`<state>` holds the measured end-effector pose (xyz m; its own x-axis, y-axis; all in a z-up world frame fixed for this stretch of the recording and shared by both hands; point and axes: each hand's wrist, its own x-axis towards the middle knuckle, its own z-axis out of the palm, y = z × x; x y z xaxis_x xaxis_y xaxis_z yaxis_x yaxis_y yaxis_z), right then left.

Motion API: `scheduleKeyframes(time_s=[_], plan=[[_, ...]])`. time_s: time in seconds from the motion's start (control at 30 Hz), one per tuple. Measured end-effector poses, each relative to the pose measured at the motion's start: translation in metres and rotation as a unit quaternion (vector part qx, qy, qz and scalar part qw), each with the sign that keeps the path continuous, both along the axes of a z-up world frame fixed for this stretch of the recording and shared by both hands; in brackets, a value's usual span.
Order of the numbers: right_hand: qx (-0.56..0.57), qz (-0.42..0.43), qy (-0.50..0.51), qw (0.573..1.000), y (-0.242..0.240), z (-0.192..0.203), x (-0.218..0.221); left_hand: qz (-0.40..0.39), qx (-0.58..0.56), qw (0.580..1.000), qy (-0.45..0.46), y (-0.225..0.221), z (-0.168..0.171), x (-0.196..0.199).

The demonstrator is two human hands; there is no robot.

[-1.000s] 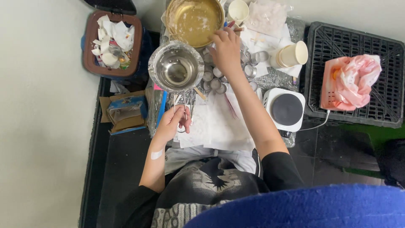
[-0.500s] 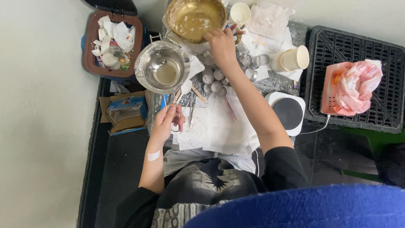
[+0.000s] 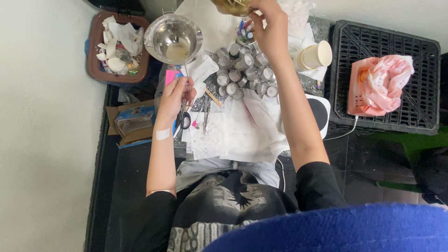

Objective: Cleaning wax residue from a gold pot and a silver pitcher using paper towels.

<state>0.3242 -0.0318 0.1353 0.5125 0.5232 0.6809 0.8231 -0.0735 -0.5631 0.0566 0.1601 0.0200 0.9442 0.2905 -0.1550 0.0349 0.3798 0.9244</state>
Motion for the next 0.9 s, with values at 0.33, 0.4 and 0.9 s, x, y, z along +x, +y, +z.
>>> scheduleKeyframes(time_s=[0.33, 0.4, 0.9], plan=[[-0.031, -0.085, -0.032, 0.995, -0.078, 0.001, -0.07, -0.032, 0.025, 0.999, -0.001, -0.028, 0.002, -0.022], [-0.037, -0.094, -0.034, 0.994, -0.105, 0.006, -0.089, -0.051, 0.036, 0.998, 0.017, -0.03, -0.004, -0.035], [-0.066, -0.191, 0.016, 0.979, -0.239, 0.005, -0.117, -0.427, 0.023, 0.898, 0.102, -0.057, -0.016, -0.102]])
